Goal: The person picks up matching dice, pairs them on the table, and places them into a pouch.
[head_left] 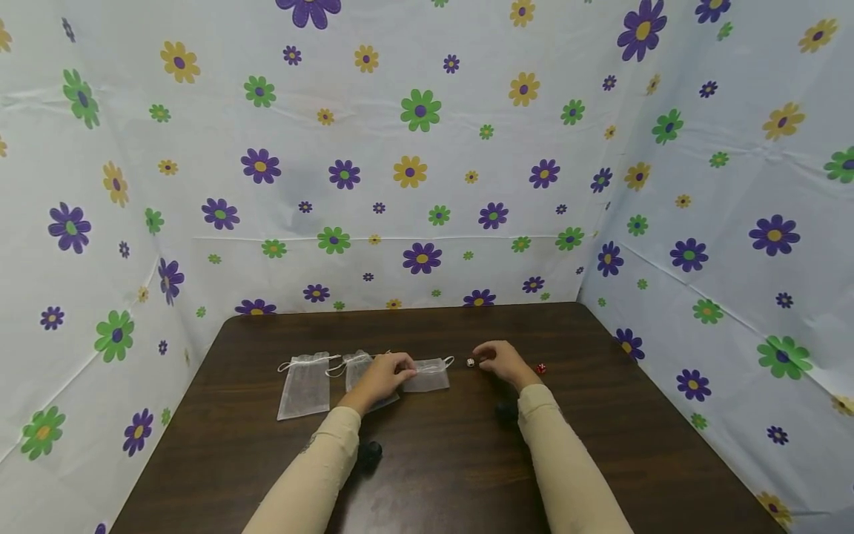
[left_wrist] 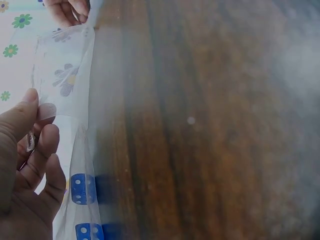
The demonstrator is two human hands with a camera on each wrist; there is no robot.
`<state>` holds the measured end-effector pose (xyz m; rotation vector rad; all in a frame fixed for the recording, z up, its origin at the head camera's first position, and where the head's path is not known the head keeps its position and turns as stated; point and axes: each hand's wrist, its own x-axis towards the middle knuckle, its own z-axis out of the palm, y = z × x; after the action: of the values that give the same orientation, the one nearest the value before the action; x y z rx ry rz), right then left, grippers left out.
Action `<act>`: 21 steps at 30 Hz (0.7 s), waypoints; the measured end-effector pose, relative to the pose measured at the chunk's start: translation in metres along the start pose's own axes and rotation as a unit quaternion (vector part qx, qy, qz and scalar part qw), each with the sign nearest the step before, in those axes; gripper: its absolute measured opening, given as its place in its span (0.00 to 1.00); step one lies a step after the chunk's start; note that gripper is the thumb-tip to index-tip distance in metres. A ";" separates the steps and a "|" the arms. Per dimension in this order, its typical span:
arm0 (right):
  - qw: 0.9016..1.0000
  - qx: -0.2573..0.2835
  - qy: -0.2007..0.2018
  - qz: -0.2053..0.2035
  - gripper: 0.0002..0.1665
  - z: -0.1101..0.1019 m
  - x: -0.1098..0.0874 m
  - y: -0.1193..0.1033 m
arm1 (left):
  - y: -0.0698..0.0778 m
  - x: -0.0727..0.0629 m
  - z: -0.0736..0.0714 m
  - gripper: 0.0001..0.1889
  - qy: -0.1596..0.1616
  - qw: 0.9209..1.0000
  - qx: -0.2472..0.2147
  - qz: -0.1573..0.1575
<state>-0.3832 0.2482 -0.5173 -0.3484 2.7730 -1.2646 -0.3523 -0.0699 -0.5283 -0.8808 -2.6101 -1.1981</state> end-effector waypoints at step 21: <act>0.990 -0.123 -0.064 0.017 0.20 -0.033 -0.019 0.013 | -0.005 0.002 0.003 0.04 0.002 1.000 -0.001 -0.007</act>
<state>-0.3721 0.2850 -0.5056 -0.3823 2.8136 -0.8594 -0.3564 -0.0693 -0.5328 -0.8610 -2.6166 -1.2037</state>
